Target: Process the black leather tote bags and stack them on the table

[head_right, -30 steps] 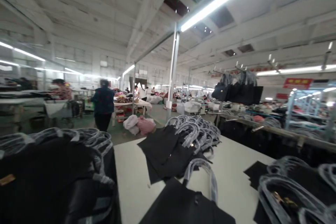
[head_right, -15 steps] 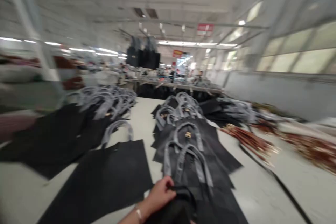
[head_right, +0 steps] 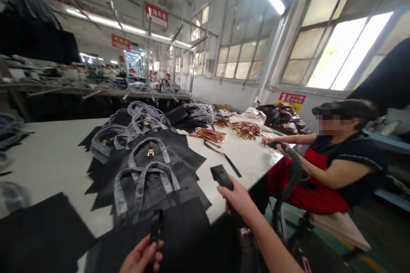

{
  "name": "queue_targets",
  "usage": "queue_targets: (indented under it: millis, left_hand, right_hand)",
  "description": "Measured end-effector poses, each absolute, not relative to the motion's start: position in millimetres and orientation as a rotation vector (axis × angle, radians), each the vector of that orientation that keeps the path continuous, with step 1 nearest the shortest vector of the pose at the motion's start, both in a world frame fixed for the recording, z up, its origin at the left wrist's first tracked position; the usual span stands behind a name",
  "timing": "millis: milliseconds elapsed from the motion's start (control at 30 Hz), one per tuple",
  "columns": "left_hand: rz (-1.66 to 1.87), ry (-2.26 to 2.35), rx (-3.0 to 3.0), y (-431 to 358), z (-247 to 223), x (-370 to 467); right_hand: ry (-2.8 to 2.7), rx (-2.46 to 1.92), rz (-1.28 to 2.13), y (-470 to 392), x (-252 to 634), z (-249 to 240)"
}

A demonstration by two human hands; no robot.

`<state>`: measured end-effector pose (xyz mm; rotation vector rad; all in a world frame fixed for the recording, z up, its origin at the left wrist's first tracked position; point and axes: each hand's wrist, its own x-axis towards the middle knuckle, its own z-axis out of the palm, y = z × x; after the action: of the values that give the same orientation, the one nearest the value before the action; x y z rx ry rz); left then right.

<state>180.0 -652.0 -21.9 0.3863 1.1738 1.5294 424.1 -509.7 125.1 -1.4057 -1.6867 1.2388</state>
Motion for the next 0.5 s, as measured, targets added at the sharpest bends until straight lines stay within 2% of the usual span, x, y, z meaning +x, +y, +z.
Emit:
queue_targets:
  millis: [133,367,500]
  left_hand:
    - [1.619,1.187,0.430,-655.7,-10.1,196.0]
    - [1.618,1.230,0.507,-659.4,-9.7,201.6]
    - [1.582,1.228,0.620,-656.9,-12.4,204.8]
  right_hand:
    - [-1.843,-1.357,1.386,-534.3,422.9,111.5]
    - [-2.049,-1.150,1.848,-593.2,391.0,79.7]
    - [-2.074,-1.094,1.912,-591.1,373.7,81.5]
